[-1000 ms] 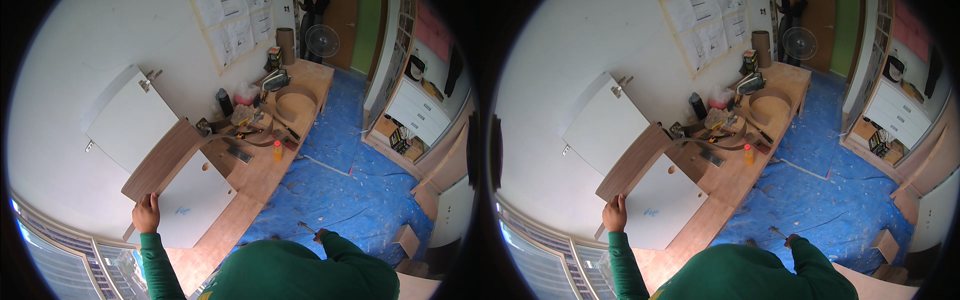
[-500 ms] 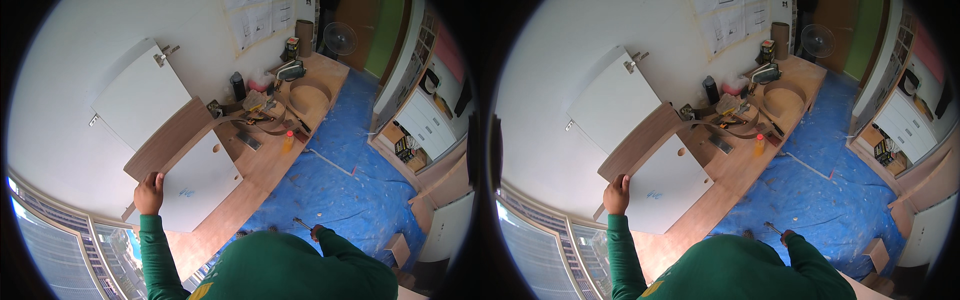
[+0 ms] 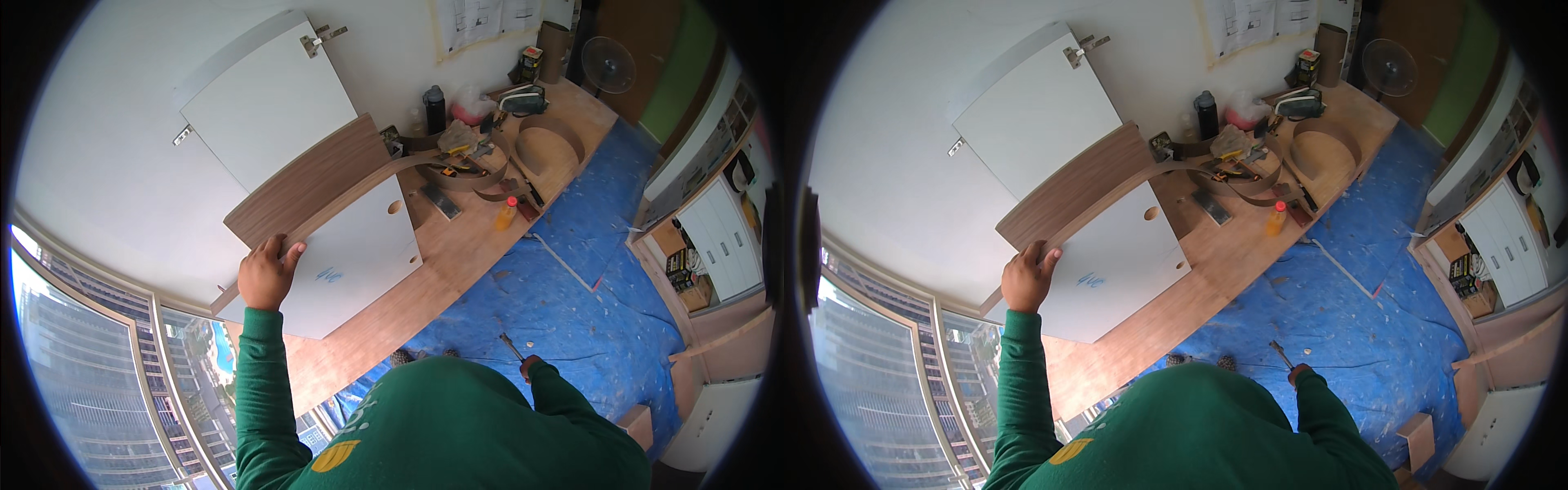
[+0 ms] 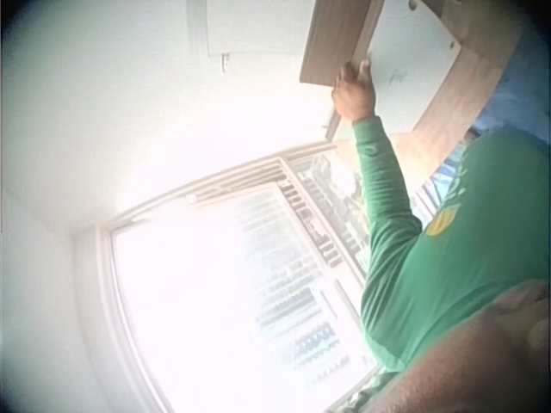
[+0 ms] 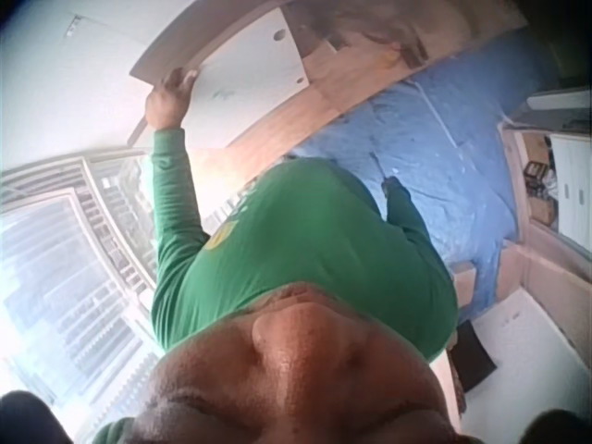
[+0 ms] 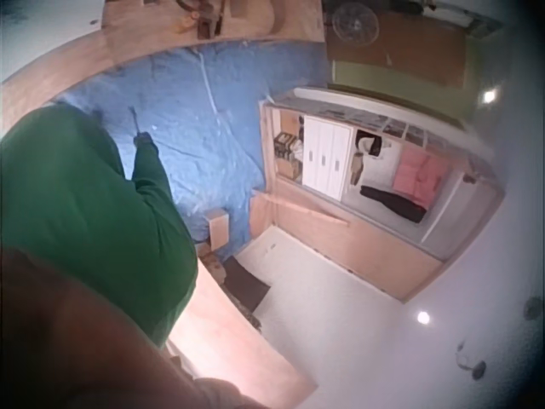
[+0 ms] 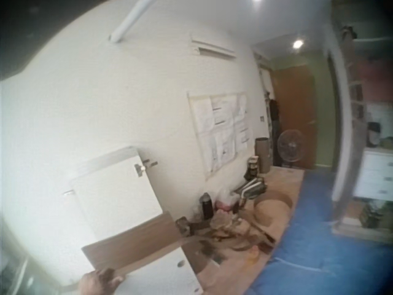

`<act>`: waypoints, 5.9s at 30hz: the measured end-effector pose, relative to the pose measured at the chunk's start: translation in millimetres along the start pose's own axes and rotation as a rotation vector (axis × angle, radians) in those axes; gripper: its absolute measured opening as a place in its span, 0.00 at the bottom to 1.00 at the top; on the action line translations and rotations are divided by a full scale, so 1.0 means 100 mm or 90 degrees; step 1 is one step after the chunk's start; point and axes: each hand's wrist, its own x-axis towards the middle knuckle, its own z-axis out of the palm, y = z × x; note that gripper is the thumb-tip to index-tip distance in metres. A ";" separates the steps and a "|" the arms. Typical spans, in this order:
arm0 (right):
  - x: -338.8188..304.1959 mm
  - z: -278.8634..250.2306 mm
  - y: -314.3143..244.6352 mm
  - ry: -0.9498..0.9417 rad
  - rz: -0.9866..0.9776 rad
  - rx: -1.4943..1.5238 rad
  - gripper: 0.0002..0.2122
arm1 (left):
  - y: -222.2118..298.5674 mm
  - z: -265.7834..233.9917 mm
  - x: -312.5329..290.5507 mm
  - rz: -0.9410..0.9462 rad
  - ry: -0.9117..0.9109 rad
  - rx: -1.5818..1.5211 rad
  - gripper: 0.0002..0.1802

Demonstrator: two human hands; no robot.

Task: The person assembles a cabinet by attaching a wooden edge band to a white panel using a hammer. They align the edge band, tap it into place, and adjust the panel orientation during the process.

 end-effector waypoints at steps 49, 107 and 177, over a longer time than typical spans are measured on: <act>0.24 0.78 0.72 -0.121 -0.177 -0.250 0.13 | 1.24 0.35 0.93 0.331 -0.251 -0.220 0.37; -4.33 -0.73 -4.24 0.480 -0.624 -0.014 0.15 | -1.32 -0.52 -0.57 0.166 -0.235 -0.143 0.28; -4.37 -2.17 -3.57 0.665 -0.593 0.031 0.12 | -1.30 -0.62 -0.64 0.133 -0.230 -0.205 0.33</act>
